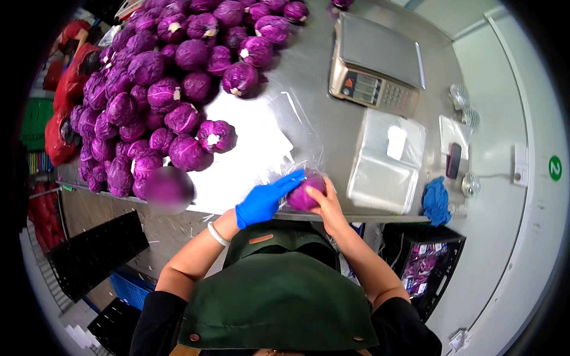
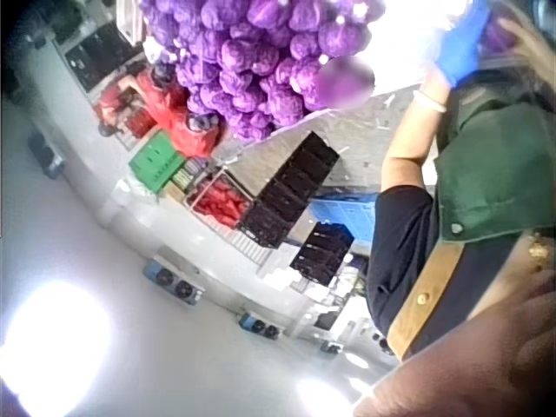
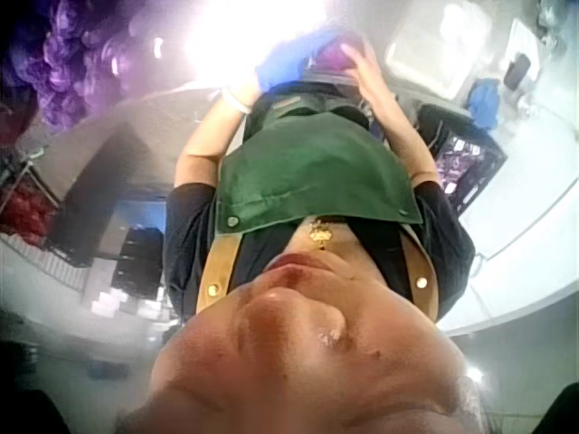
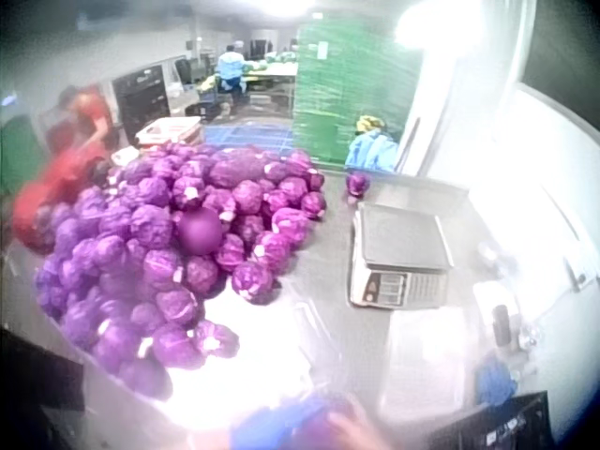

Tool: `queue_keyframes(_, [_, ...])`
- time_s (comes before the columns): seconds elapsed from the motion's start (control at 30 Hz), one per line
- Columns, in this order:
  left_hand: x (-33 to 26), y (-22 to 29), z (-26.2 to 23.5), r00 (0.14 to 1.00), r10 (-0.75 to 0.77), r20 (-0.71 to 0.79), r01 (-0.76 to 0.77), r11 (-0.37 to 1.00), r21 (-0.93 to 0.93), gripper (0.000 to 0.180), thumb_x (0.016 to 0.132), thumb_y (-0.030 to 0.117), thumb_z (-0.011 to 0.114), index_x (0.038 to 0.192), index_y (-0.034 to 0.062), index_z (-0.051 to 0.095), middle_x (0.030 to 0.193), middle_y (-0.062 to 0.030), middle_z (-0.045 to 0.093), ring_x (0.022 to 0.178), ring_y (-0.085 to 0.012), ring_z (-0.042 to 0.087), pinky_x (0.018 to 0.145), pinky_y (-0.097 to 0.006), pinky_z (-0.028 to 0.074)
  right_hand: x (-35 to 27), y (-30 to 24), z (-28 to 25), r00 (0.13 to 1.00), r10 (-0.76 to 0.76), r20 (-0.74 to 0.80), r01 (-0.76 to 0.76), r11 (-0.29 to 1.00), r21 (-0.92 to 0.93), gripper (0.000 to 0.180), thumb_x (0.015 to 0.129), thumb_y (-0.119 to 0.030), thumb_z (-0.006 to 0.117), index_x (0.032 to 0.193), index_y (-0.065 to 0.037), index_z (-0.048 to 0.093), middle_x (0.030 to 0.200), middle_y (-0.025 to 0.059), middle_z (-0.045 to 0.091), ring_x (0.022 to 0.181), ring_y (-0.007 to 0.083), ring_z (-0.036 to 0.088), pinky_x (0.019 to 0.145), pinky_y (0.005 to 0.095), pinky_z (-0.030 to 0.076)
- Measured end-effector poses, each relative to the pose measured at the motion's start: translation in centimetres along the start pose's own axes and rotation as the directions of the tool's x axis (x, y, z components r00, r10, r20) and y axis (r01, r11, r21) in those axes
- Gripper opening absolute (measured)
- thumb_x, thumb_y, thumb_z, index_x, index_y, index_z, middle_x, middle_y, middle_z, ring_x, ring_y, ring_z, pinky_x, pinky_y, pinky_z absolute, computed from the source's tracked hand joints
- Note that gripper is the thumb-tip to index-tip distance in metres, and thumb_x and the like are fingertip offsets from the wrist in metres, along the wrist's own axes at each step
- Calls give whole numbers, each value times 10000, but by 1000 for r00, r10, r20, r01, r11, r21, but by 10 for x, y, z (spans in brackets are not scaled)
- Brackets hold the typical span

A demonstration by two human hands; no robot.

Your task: The person puts on a blue glove, then weighs heads of red cabbage one by one on a digital scale, places each into a plastic bag, applies a label, and puts the finished bags into a black crate.

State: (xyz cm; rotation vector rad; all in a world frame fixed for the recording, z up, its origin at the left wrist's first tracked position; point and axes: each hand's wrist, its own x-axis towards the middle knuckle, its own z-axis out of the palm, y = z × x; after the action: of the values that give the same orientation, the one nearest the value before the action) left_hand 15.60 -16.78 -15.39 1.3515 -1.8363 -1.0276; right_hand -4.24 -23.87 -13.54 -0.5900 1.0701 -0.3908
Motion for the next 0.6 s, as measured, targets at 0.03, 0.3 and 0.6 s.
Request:
queue_keyframes(0.03, [-3,4,13,1000,3,18,-3,1000,2,873,692,-159,458,1474,187,282,1509,-70,315,1043,-346,610,745,-377,529,-5,3,-1,995,49,-89,-46,998,32,810,859,-191,640,1487,-80,140,1399,150,383,1254,277,446,1017,420,416])
queue_keyframes(0.3, [-10,65,0,992,-16,-126,34,990,139,876,638,-149,445,1438,203,376,1471,-52,380,996,-330,625,631,-357,530,-39,-14,8,416,-844,339,413,-157,-897,612,719,-153,755,1279,-90,516,1195,157,517,1113,300,504,979,437,384])
queue_keyframes(0.6, [-80,83,7,648,-73,-758,362,906,222,363,738,-41,653,1069,28,522,1250,-186,543,824,-305,617,719,-357,496,-56,-1,-22,615,-531,583,407,-420,-811,215,785,-206,664,635,-54,645,747,46,591,849,243,536,763,399,415])
